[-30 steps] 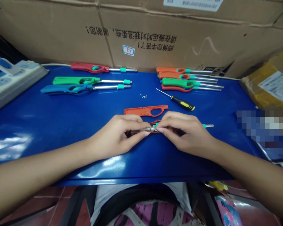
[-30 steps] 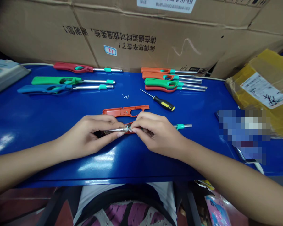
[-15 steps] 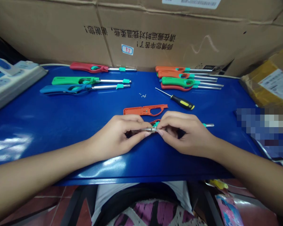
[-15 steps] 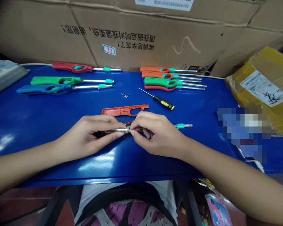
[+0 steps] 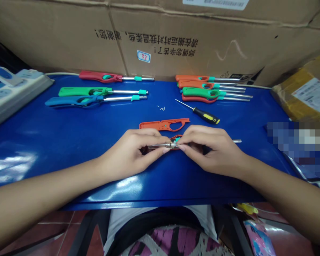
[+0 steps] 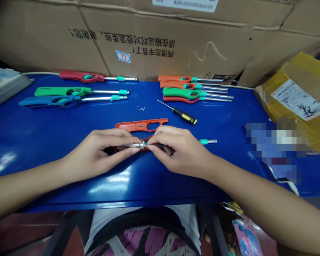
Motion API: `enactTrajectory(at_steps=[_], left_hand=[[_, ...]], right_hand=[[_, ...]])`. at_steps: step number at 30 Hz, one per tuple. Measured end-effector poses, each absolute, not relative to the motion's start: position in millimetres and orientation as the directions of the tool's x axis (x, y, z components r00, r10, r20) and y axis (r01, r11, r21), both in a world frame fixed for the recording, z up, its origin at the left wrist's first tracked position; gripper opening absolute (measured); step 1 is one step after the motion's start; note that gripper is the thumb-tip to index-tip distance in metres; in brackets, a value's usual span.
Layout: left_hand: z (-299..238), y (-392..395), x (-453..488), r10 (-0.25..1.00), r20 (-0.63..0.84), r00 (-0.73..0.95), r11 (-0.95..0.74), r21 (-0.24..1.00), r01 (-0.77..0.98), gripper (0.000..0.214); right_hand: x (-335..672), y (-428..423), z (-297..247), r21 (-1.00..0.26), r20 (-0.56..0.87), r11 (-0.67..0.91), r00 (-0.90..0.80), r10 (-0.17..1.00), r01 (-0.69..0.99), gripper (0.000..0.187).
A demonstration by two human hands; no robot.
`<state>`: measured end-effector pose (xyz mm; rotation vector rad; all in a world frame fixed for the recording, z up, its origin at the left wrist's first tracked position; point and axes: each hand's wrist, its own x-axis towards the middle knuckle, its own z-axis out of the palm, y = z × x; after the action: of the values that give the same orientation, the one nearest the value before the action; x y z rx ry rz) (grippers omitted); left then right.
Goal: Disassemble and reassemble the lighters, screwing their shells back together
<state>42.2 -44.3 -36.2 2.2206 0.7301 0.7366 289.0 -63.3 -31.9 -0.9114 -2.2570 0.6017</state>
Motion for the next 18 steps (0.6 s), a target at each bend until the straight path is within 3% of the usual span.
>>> enactTrajectory(at_steps=[14, 18], left_hand=[[-36.4, -42.8, 42.4, 0.636, 0.331, 0.697, -0.649, 0.719, 0.251, 0.022], [-35.1, -42.8, 42.3, 0.614, 0.363, 0.701, -0.689, 0.680, 0.251, 0.021]], right_hand=[[288.8, -62.6, -30.2, -0.560, 0.407, 0.726, -0.631, 0.661, 0.399, 0.016], [288.3, -65.1, -28.9, -0.563, 0.375, 0.702, -0.621, 0.688, 0.437, 0.012]])
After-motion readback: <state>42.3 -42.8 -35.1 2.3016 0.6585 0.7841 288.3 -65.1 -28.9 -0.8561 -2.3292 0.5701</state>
